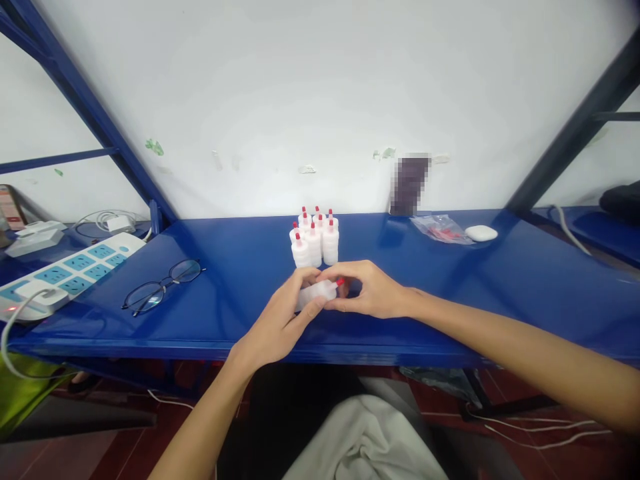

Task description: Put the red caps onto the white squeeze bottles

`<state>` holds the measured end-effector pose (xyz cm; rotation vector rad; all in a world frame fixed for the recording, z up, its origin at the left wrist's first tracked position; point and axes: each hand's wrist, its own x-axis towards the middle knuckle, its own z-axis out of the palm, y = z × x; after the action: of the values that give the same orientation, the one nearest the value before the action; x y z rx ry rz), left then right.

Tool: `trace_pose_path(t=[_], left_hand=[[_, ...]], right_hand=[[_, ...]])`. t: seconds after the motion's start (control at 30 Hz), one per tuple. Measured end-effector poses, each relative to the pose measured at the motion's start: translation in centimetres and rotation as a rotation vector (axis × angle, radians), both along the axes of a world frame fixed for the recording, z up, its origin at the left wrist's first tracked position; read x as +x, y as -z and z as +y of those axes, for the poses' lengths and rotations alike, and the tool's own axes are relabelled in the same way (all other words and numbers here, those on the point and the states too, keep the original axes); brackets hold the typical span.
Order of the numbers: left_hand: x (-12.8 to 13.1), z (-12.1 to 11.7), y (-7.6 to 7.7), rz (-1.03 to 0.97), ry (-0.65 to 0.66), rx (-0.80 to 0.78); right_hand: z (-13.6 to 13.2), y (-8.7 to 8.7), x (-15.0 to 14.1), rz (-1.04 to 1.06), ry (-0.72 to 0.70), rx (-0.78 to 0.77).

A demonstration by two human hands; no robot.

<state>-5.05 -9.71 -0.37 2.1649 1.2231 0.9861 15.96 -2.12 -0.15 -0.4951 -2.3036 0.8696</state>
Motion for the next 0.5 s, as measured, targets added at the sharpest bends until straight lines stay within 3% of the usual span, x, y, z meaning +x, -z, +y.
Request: trace_pose_path(t=[0.13, 0.27, 0.5], left_hand=[[0.0, 0.3, -0.3, 0.03, 0.045, -0.164], [-1.1, 0.4, -0.5, 0.163, 0.096, -0.135], [-2.7, 0.7, -0.6, 0.282, 0.13, -0.021]], right_hand=[[0.2, 0.1, 0.1, 0.001, -0.008, 0.152], [0.0, 0.0, 0.5, -0.094, -0.048, 0.243], [-0.5, -0.3, 0.7, -0.197, -0.026, 0.266]])
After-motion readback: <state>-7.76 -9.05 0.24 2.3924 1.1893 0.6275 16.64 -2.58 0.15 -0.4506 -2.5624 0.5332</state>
